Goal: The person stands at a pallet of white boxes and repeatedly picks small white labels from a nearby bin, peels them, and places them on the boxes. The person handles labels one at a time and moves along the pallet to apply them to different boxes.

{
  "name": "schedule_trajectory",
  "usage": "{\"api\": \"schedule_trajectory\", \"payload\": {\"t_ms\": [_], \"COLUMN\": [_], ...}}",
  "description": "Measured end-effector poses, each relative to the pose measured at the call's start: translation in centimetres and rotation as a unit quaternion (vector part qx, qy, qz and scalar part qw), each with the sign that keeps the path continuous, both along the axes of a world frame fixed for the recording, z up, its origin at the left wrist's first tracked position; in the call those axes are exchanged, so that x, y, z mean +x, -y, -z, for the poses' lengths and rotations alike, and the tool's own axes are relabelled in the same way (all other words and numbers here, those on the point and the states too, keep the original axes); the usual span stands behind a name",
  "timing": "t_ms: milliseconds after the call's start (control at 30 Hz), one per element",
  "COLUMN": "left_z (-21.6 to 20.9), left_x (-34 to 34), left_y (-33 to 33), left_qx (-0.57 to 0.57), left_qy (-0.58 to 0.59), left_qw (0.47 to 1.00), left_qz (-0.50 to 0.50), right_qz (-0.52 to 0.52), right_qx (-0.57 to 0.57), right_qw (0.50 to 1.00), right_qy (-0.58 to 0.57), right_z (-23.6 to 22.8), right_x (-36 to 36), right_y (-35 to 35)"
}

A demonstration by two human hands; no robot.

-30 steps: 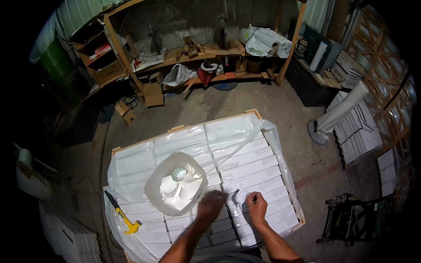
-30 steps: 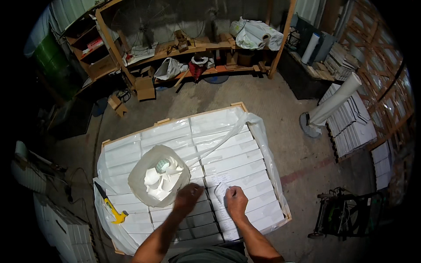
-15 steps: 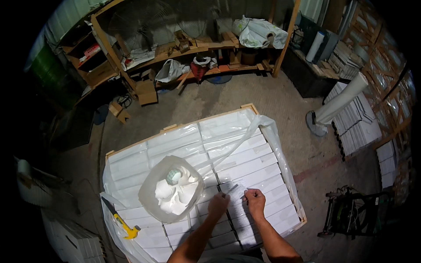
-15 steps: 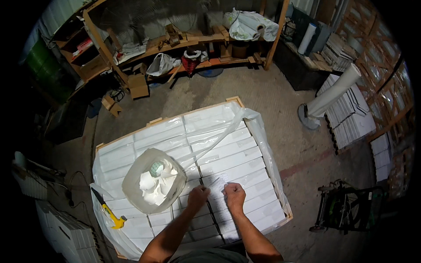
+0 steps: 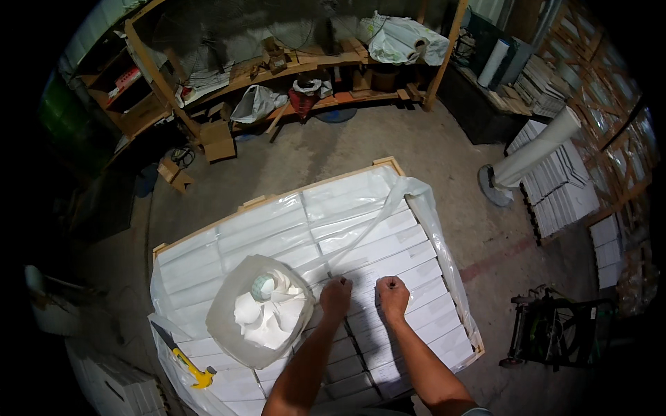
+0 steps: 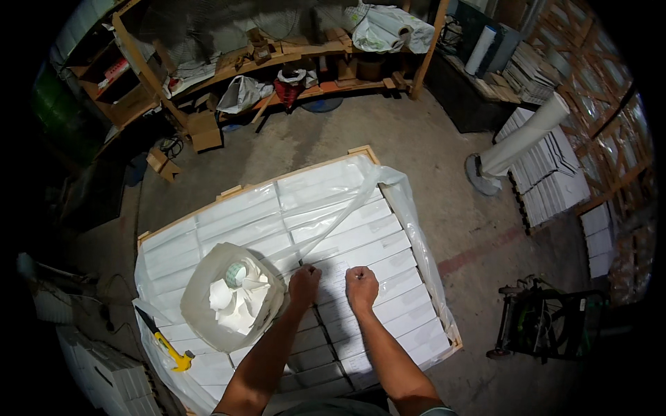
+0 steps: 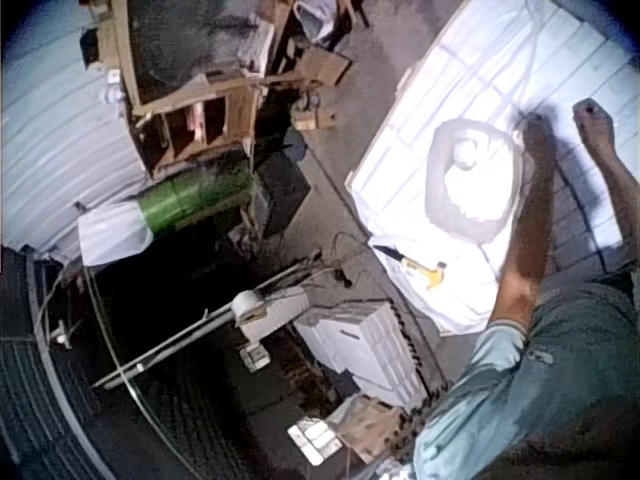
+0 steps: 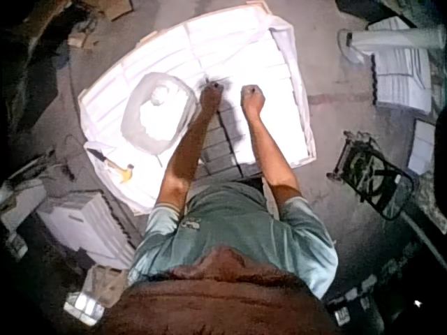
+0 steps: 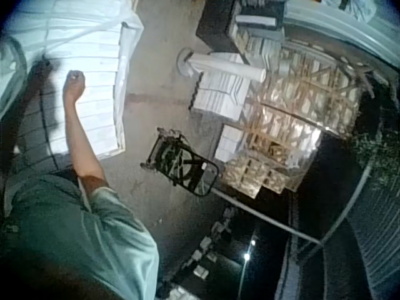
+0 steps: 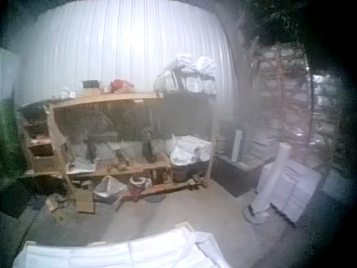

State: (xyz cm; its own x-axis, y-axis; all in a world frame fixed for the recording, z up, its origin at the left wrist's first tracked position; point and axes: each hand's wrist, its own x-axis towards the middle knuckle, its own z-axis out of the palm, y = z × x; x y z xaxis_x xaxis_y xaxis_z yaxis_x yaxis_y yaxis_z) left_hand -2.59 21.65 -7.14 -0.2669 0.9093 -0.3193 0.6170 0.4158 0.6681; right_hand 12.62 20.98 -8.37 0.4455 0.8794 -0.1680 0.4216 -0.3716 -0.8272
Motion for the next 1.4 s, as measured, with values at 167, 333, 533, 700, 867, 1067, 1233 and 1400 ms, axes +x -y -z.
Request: {"api": "schedule_trajectory", "payload": {"t_ms": [167,333,533,700,867,1067,1233,1400], "left_z": [2.3,2.3,2.5,2.2,1.6,2.9,1.8,0.7], "left_x": [0.5,0.8,1.0,1.3,0.7,1.4,0.9,0.5], "left_y": [-0.9,-1.1,-0.8,-0.5,-0.4,0.4,2.8,7.8], "left_qx": [0.031,0.075,0.104,0.114,0.086,0.080,0.053,0.112], "left_qy": [-0.092,-0.131,-0.198,-0.245,-0.246,-0.256,-0.223,-0.069], "left_qw": [0.995,0.988,0.974,0.962,0.965,0.962,0.973,0.991], "left_qz": [0.002,0.010,0.041,0.043,0.009,-0.044,-0.019,0.025], "right_qz": [0.001,0.000,-0.020,-0.054,-0.032,-0.023,-0.067,0.039], "right_qx": [-0.009,-0.022,-0.035,-0.043,-0.105,-0.030,-0.112,-0.021], "right_qw": [0.999,0.997,0.993,0.984,0.980,0.988,0.907,0.887], "right_qy": [0.048,0.079,0.112,0.164,0.166,0.147,-0.401,-0.460], "right_z": [0.1,-0.2,-0.6,-0.4,-1.8,1.8,-1.3,1.4], "right_x": [-1.0,-1.4,-1.7,-1.8,-2.0,0.5,-1.7,-0.7], "right_y": [-0.9,-1.0,-1.1,-1.1,-1.6,-2.6,-3.6,-4.3]}}
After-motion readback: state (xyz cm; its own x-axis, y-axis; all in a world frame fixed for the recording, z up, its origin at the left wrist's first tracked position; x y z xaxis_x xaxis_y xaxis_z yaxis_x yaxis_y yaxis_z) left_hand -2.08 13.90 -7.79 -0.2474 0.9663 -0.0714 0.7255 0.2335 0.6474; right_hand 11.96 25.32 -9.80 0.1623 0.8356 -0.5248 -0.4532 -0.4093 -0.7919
